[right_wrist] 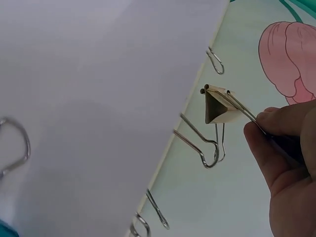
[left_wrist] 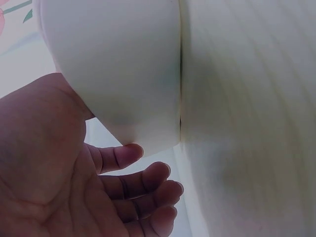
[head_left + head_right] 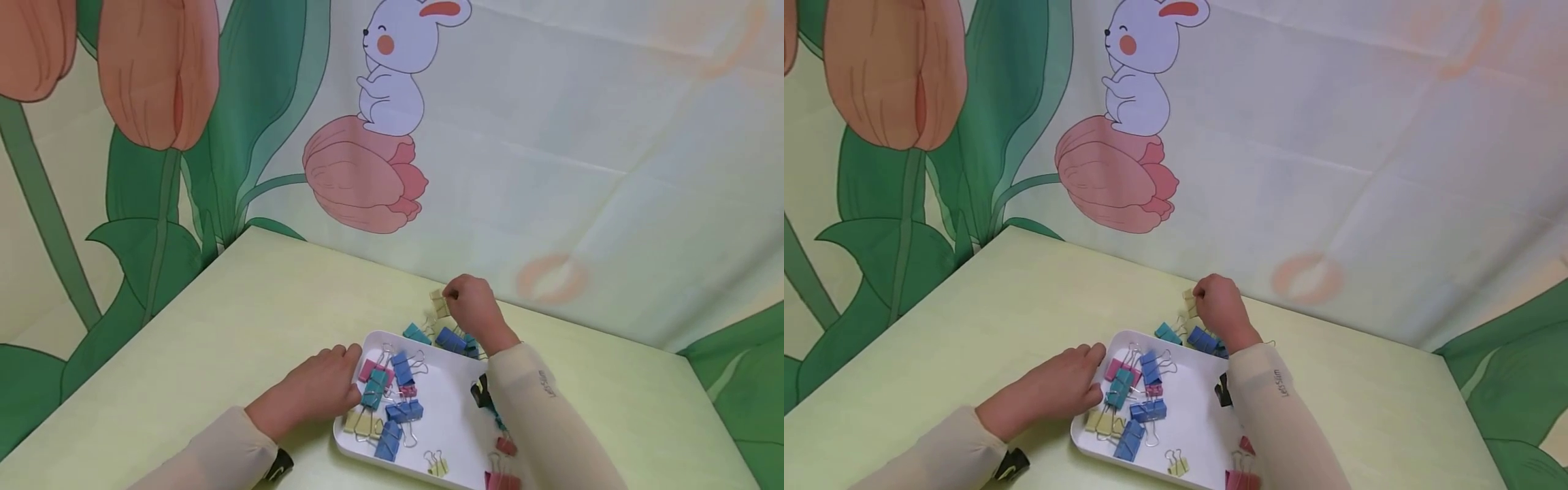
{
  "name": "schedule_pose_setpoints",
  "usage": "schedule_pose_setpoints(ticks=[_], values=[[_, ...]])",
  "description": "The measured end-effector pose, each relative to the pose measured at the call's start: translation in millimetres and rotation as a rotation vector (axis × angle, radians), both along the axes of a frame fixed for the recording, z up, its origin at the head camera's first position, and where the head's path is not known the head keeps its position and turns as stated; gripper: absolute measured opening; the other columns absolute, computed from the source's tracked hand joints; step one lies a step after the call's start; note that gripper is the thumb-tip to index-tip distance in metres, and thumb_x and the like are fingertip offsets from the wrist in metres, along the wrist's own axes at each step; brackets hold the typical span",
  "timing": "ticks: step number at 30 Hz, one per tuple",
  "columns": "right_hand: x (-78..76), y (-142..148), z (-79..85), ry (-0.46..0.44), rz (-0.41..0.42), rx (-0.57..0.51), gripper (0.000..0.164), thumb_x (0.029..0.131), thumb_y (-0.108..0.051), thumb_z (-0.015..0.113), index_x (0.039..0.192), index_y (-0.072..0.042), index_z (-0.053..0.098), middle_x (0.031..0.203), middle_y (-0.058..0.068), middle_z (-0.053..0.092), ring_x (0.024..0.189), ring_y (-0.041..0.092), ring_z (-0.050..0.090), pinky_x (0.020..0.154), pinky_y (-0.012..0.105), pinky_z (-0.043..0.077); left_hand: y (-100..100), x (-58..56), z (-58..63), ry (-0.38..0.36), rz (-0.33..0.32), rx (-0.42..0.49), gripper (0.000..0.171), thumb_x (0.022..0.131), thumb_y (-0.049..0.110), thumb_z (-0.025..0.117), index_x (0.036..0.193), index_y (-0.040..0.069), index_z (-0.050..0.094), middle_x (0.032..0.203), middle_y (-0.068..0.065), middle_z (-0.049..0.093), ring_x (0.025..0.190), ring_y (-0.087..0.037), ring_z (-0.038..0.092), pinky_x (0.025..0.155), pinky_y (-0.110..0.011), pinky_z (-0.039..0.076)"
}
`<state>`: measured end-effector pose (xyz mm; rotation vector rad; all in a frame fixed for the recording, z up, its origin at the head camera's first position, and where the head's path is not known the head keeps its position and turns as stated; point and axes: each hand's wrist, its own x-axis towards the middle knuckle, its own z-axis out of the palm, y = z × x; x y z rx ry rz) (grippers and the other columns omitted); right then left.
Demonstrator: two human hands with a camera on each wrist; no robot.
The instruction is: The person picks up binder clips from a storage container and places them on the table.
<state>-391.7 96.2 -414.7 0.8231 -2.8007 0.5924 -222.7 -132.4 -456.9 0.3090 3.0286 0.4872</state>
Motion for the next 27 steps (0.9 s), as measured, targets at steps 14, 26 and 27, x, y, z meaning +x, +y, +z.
schedule_pose_setpoints(ticks=[14,26,27], values=[[-5.5,-7,-11.1,-0.150,-0.001,0.025,0.019,0.093,-0.009,0.057,0.101,-0.005,0.073,0.105,0.010,0.071,0.090,0.023,0.065,0.079,0.038,0.054,0,1.2,1.0,-0.019,0.007,0.002,0.043,0.086,0.026,0.061,0.119,0.002,0.048,0.095,-0.009,0.055,0.080,-0.021,0.049,0.078,-0.038,0.049],[-10.5,-9,-19.8,-0.218,0.026,0.017,0.020,0.093,-0.009,0.055,0.104,-0.007,0.073,0.105,0.009,0.071,0.089,0.023,0.067,0.077,0.038,0.054,0,2.1,4.6,-0.036,0.012,0.001,0.042,0.086,0.026,0.060,0.118,0.003,0.048,0.092,-0.008,0.054,0.079,-0.020,0.048,0.076,-0.037,0.047],[-10.8,-9,-20.5,-0.214,0.030,0.020,0.020,0.093,-0.008,0.056,0.104,-0.006,0.073,0.105,0.010,0.071,0.090,0.024,0.067,0.078,0.038,0.054,0,2.4,5.0,-0.034,0.013,0.001,0.042,0.086,0.026,0.061,0.118,0.003,0.048,0.092,-0.008,0.054,0.079,-0.020,0.048,0.076,-0.037,0.047]])
